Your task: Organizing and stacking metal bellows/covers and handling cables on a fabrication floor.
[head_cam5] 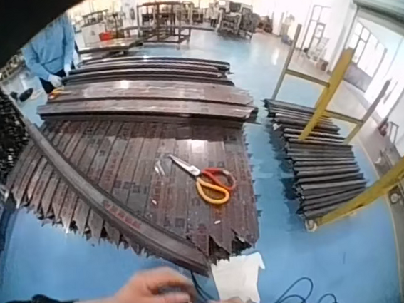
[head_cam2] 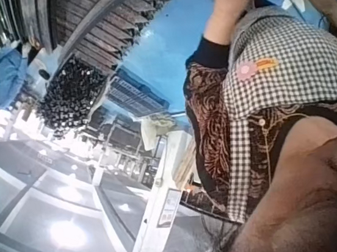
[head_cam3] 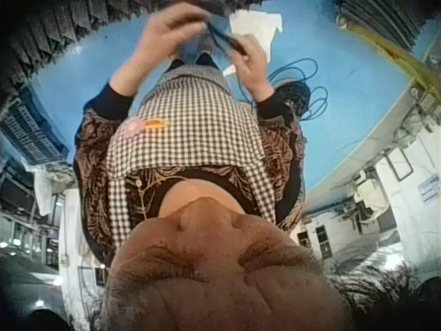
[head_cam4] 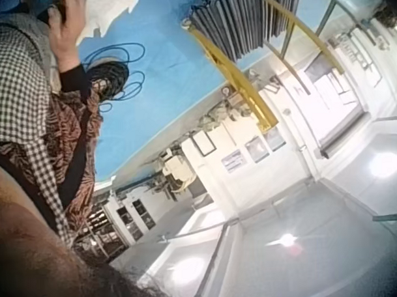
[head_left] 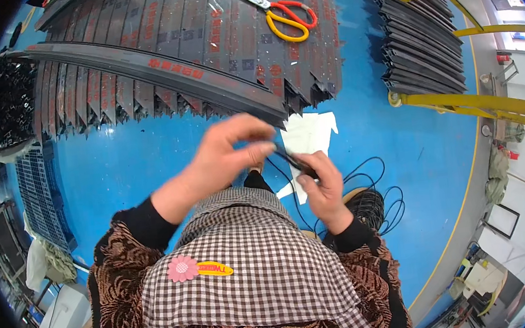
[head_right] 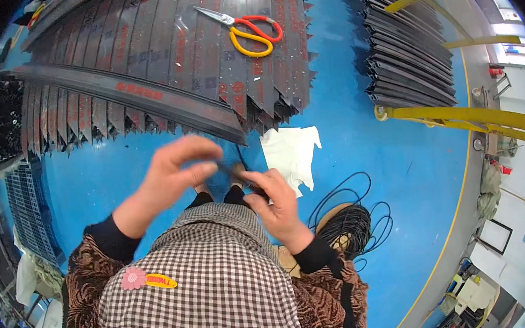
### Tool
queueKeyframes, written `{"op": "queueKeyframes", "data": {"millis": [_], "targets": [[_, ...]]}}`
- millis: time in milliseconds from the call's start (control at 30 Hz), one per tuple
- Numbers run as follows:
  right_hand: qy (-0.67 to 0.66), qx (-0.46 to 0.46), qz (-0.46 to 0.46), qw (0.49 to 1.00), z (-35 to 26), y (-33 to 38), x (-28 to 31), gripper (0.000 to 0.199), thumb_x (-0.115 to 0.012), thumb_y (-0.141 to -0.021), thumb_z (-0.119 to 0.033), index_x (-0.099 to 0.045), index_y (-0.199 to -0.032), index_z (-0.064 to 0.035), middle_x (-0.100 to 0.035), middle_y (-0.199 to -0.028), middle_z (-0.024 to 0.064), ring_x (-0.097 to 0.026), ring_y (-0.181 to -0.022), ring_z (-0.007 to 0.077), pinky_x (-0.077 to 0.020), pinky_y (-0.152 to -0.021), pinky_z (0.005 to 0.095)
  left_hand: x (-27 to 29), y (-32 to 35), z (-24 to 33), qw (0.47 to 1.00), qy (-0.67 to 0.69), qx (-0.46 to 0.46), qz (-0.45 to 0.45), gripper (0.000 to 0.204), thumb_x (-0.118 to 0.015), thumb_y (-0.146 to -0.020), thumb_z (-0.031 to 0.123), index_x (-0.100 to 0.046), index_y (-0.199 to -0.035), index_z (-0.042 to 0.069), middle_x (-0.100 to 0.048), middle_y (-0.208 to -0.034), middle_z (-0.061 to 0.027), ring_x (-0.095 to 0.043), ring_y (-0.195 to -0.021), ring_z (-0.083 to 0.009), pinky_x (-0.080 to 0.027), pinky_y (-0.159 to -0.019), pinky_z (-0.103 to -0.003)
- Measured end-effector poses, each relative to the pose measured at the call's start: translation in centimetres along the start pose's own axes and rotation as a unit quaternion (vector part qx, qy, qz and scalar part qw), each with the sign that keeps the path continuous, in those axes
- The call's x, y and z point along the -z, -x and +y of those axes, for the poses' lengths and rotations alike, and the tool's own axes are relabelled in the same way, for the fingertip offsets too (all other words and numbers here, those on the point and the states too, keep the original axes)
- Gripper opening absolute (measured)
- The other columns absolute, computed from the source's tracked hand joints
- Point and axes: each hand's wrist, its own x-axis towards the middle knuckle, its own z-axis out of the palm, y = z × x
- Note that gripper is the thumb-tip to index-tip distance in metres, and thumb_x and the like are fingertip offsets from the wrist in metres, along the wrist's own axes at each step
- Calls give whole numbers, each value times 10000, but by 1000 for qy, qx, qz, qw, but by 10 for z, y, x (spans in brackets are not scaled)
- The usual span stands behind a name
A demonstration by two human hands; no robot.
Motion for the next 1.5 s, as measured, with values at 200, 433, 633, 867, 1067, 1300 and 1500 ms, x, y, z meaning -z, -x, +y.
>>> {"op": "queueKeyframes", "data": {"millis": [200,433,633,867,1067,1300,1500], "targets": [[230,-85,-42,968,60,3,39,216,-597,-836,-102,-646,-1044,-72,-567,-795,51,-514,-621,203,-412,-581,285,116,-62,-38,689,-682,-151,193,563,-634,-798,478,-567,-1226,118,-491,-1318,-59,-396,-1273,-269,-259,-1077,-479],[249,-51,-26,967,111,-5,33,197,-572,-873,-171,-637,-1024,-62,-630,-829,47,-565,-661,220,-436,-600,297,132,-65,-48,687,-711,-59,140,711,-551,-775,669,-552,-1267,156,-450,-1384,-24,-333,-1331,-269,-162,-1128,-473],[228,-59,-39,971,110,-1,34,202,-566,-880,-177,-636,-1029,-60,-645,-848,43,-578,-669,218,-444,-612,295,132,-64,-47,694,-705,-51,138,703,-557,-765,674,-568,-1248,163,-463,-1371,-8,-338,-1326,-266,-152,-1130,-469],[215,-60,-34,974,111,3,33,198,-574,-873,-164,-636,-1032,-62,-641,-841,38,-573,-657,213,-444,-609,292,126,-64,-39,695,-709,-6,117,651,-572,-773,587,-542,-1276,174,-448,-1394,-15,-302,-1356,-245,-136,-1135,-451],[214,-34,-62,974,107,-11,25,210,-590,-860,-147,-632,-1060,-97,-618,-807,28,-559,-637,202,-433,-579,281,132,-63,-45,693,-710,-22,125,677,-548,-762,643,-563,-1254,178,-462,-1378,-7,-324,-1338,-239,-133,-1135,-452],[285,21,-66,956,103,-21,24,235,-602,-845,-134,-627,-1079,-136,-544,-733,15,-512,-584,188,-403,-526,284,134,-68,-50,693,-708,-38,131,759,-499,-732,758,-592,-1226,189,-475,-1355,10,-356,-1309,-242,-123,-1141,-467],[308,78,-51,947,105,-30,25,233,-608,-835,-116,-633,-1066,-138,-500,-705,7,-479,-553,179,-389,-506,291,133,-68,-47,694,-708,-32,130,749,-492,-741,758,-596,-1220,192,-479,-1349,16,-365,-1302,-238,-121,-1142,-468]]}}
